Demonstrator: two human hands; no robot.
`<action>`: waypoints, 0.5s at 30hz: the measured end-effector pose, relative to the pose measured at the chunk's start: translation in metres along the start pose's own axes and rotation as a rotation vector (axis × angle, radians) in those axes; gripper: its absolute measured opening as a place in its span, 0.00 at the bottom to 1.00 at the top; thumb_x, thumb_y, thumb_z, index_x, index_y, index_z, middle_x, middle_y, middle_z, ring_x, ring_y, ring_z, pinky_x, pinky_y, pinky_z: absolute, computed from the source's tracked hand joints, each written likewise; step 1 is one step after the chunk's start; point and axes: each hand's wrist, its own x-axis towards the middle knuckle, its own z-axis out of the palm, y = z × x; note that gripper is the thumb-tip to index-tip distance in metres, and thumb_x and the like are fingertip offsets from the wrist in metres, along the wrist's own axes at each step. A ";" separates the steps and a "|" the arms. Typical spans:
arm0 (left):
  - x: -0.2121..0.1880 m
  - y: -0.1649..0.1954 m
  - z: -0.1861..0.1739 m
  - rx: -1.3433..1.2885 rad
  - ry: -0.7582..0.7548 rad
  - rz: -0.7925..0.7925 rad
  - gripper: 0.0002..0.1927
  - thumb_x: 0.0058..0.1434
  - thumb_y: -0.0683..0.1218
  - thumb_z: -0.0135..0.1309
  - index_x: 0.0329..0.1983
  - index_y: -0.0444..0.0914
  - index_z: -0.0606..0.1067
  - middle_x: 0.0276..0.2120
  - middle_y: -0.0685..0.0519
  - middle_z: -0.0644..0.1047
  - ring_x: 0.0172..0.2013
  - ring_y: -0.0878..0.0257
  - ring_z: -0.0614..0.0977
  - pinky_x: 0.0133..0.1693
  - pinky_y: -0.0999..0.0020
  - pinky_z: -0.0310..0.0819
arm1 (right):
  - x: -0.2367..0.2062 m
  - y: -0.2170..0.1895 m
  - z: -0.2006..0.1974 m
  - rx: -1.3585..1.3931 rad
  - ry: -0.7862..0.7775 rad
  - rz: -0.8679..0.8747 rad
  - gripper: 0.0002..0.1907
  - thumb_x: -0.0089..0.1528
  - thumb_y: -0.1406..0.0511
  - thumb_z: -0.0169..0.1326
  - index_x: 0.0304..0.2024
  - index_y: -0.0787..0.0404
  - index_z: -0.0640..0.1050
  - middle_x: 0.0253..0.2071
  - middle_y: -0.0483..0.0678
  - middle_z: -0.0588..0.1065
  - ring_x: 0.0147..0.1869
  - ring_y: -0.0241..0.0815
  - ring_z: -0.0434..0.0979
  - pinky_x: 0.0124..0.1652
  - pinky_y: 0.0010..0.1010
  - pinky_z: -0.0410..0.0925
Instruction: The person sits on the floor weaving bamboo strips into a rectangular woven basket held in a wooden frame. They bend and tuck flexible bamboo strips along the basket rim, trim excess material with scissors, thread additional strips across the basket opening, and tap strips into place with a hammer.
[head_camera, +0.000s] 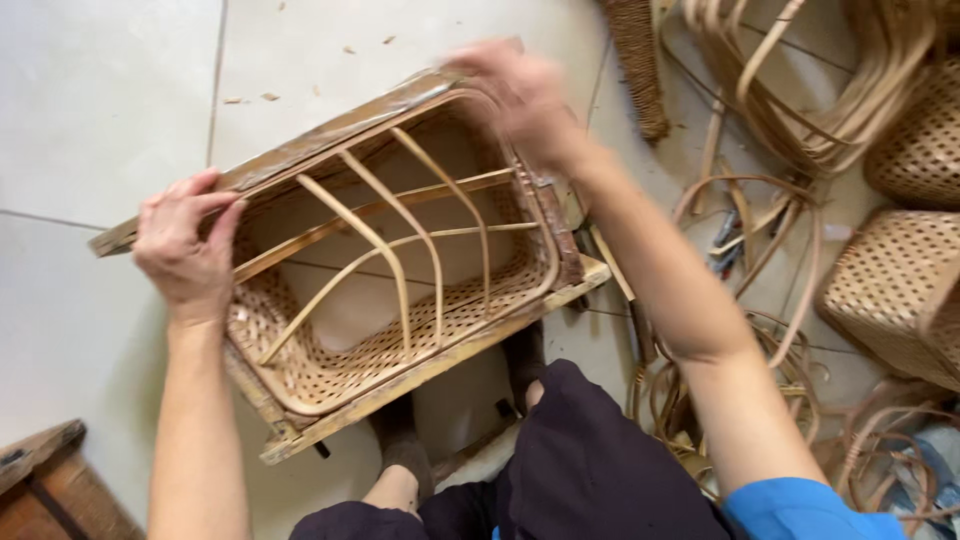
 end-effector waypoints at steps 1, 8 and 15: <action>-0.003 -0.001 0.000 0.011 -0.006 -0.004 0.07 0.67 0.38 0.67 0.44 0.37 0.80 0.54 0.51 0.83 0.55 0.54 0.82 0.59 0.62 0.73 | -0.027 0.013 -0.034 -0.287 0.114 0.208 0.10 0.72 0.66 0.55 0.54 0.61 0.80 0.47 0.51 0.81 0.50 0.43 0.83 0.50 0.31 0.75; -0.007 -0.002 -0.001 0.002 -0.015 -0.013 0.06 0.68 0.40 0.66 0.45 0.37 0.81 0.55 0.51 0.82 0.57 0.54 0.82 0.61 0.62 0.73 | -0.152 0.096 -0.031 -0.984 -0.099 0.602 0.22 0.64 0.49 0.57 0.28 0.59 0.77 0.34 0.55 0.78 0.43 0.56 0.76 0.46 0.53 0.66; 0.004 -0.001 0.004 0.011 0.009 -0.026 0.05 0.67 0.41 0.67 0.41 0.39 0.80 0.51 0.50 0.82 0.56 0.53 0.82 0.60 0.58 0.73 | -0.136 0.126 -0.010 -0.663 0.383 0.480 0.10 0.69 0.61 0.56 0.37 0.60 0.74 0.33 0.58 0.74 0.37 0.60 0.76 0.36 0.49 0.68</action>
